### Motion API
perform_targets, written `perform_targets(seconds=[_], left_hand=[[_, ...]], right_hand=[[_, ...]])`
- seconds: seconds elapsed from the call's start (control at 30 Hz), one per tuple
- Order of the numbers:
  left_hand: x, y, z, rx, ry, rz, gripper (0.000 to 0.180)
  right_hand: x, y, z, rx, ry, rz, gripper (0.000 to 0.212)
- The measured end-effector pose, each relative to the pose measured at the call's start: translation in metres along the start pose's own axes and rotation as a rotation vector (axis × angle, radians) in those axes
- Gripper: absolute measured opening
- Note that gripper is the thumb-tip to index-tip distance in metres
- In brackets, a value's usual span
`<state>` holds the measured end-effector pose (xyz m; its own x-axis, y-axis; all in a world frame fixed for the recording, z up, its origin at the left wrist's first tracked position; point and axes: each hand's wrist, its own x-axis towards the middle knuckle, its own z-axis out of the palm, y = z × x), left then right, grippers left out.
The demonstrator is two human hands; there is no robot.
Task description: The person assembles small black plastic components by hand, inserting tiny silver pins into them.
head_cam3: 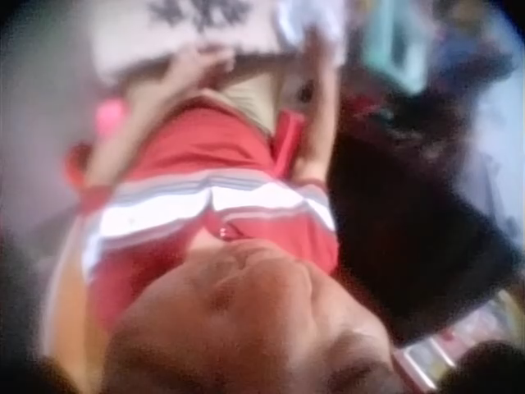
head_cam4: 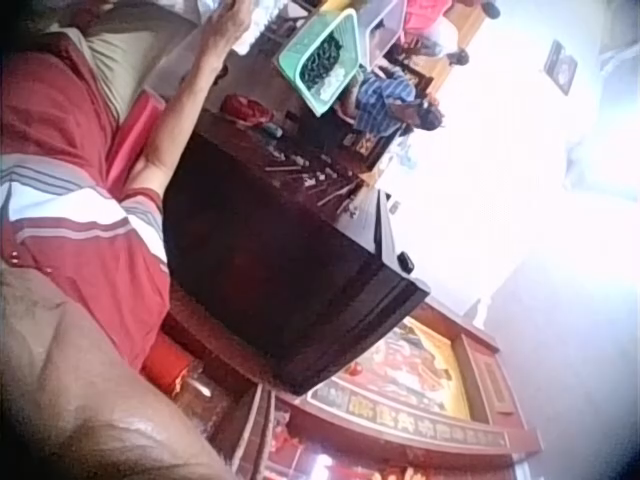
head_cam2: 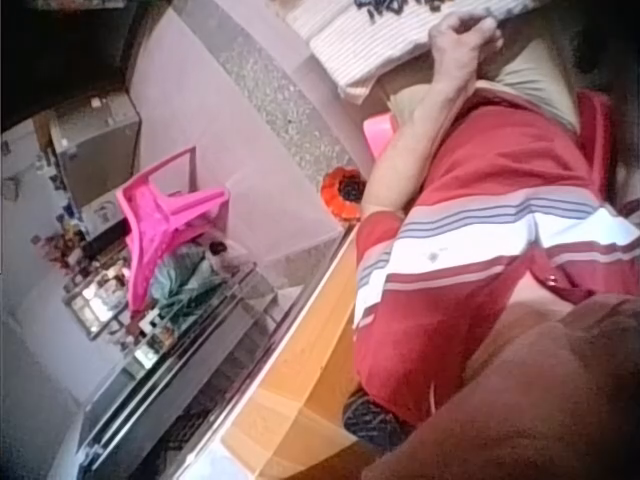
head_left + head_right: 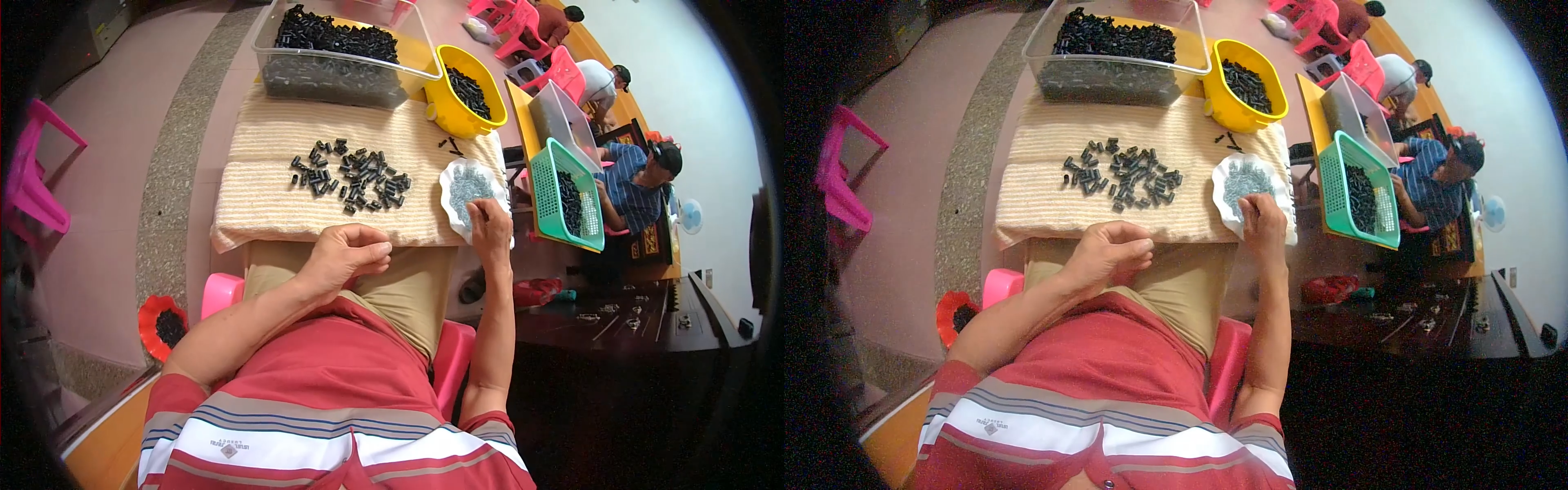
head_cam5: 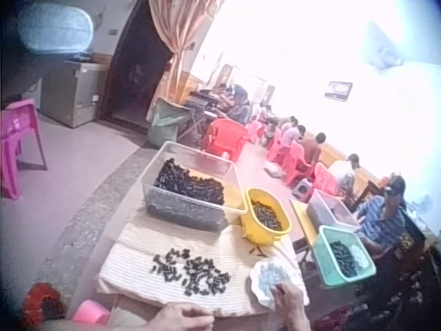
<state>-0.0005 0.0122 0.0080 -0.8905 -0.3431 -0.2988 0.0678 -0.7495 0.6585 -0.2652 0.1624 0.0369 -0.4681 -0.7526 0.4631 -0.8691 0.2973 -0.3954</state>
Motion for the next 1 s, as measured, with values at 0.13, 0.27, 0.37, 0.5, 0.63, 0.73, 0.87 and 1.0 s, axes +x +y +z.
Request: perform_targets(seconds=[0.13,0.27,0.37,0.5,0.63,0.73,0.87,1.0], left_hand=[[-0.001,0.0,0.0,-0.001,0.0,0.0,0.015],[0.0,-0.001,-0.001,0.012,-0.011,-0.002,0.015],[0.0,-0.002,-0.002,-0.001,-0.012,-0.001,0.016],[0.001,-0.002,-0.001,-0.002,-0.017,0.009,0.018],[0.0,-0.001,0.0,0.077,-0.04,0.036,0.017],[0.0,-0.001,0.0,0.154,-0.092,0.082,0.018],[0.0,-0.002,-0.001,0.134,-0.101,0.111,0.018],[-0.002,0.002,0.001,0.194,-0.097,0.108,0.017]], right_hand=[[-0.001,-0.002,0.001,0.019,0.006,0.009,0.011],[-0.011,-0.006,0.009,0.303,-0.025,0.17,0.013],[-0.018,-0.031,0.014,0.589,-0.161,0.241,0.008],[-0.028,-0.06,0.026,0.71,-0.275,0.174,0.009],[-0.031,-0.088,0.031,0.822,-0.33,0.201,0.008],[-0.034,-0.09,0.034,0.857,-0.357,0.192,0.006],[-0.033,-0.101,0.031,0.949,-0.414,0.176,0.005],[-0.033,-0.099,0.029,0.958,-0.453,0.17,0.006]])
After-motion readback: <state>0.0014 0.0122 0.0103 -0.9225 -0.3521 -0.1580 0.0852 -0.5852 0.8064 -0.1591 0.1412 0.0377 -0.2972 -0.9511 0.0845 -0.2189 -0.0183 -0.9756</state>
